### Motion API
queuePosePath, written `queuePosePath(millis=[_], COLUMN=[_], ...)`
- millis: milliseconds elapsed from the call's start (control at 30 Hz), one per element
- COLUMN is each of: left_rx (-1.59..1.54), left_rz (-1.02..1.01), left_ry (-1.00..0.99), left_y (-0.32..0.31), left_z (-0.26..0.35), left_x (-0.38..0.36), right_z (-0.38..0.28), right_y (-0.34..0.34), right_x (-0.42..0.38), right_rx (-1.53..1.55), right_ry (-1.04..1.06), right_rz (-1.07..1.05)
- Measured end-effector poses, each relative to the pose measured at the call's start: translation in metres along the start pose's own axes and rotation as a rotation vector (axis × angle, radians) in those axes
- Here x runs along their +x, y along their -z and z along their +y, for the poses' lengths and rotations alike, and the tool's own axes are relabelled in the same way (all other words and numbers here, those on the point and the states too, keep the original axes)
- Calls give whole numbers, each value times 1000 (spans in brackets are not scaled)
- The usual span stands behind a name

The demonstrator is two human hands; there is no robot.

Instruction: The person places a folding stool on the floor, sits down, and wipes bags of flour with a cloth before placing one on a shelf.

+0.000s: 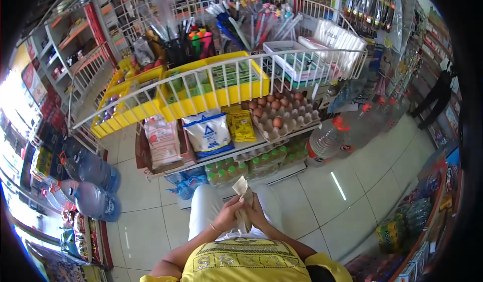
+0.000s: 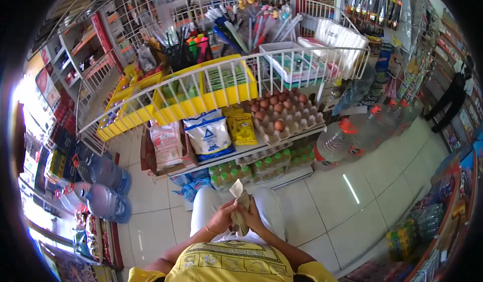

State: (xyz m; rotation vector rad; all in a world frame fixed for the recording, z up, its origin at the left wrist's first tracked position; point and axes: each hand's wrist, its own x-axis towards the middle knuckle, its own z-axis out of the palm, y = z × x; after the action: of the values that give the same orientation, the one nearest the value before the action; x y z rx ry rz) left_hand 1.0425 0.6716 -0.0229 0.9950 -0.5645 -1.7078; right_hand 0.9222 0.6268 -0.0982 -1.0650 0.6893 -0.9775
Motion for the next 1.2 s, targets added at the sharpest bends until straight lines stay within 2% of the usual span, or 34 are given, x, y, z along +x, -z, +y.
queuePosePath(millis=[200, 233, 300, 333, 400, 433, 500, 567, 600, 667, 700, 733, 767, 833, 900, 933, 1000, 1033, 1100, 1167, 1200], left_rx=[-74, -63, -13, 51, 119, 15, -93, 266, 2, 18, 40, -194, -210, -204, -171, -108, -66, -6, -41, -34, -41], left_rz=[193, 123, 0, 36, 64, 115, 177, 95, 239, 215, 200, 195, 235, 164, 220, 229, 261, 257, 263, 199, 207], left_ry=[141, 156, 203, 257, 324, 295, 273, -23, 37, 31, 23, 40, 10, 47, 28, 58, 62, 91, 63, 22, 10], left_y=[-29, -21, -17, -24, -35, -41, -33, -8, -19, -28, -25, -3, 18, 39, 42, 42, 45, 46, 48, 52, 57], left_z=[-18, -27, -39, -35, -32, -29, -31, -31, -21, -6, 0, -7, -15, -13, -3, 2, 11, 15, 26, 36, 37], left_x=[12, 14, 20, 14, 7, 3, -3, -4, -8, -16, -22, -20, -20, -30, -41, -45, -53, -54, -59, -62, -63], right_z=[-12, -20, -32, -29, -17, -15, -14, -16, -8, -2, -4, -7, -9, -10, -1, 1, -1, -12, -37, -47, -56], right_y=[37, 41, 41, 44, 48, 47, 41, 24, 20, 11, 3, -8, -19, -31, -33, -33, -28, -25, -16, -3, 2], right_x=[-3, -7, -6, -4, -6, -8, -14, -17, -15, -13, -11, -13, -14, -10, -4, -1, 10, 19, 40, 61, 71], right_rx=[177, 187, 393, 412, 401, 408, 322, 288, 145, -85, -86, -78, -68, 23, -4, -3, -228, -230, -704, -745, -801], right_ry=[-219, -182, -388, -353, -234, -232, -270, -226, -115, 65, 59, 51, 38, 25, -169, -186, -201, -201, -119, -2, 48], right_rz=[190, 268, 318, 368, 295, 317, 102, 92, 13, -108, -131, -147, -175, -267, -376, -424, -589, -617, -815, -805, -659])
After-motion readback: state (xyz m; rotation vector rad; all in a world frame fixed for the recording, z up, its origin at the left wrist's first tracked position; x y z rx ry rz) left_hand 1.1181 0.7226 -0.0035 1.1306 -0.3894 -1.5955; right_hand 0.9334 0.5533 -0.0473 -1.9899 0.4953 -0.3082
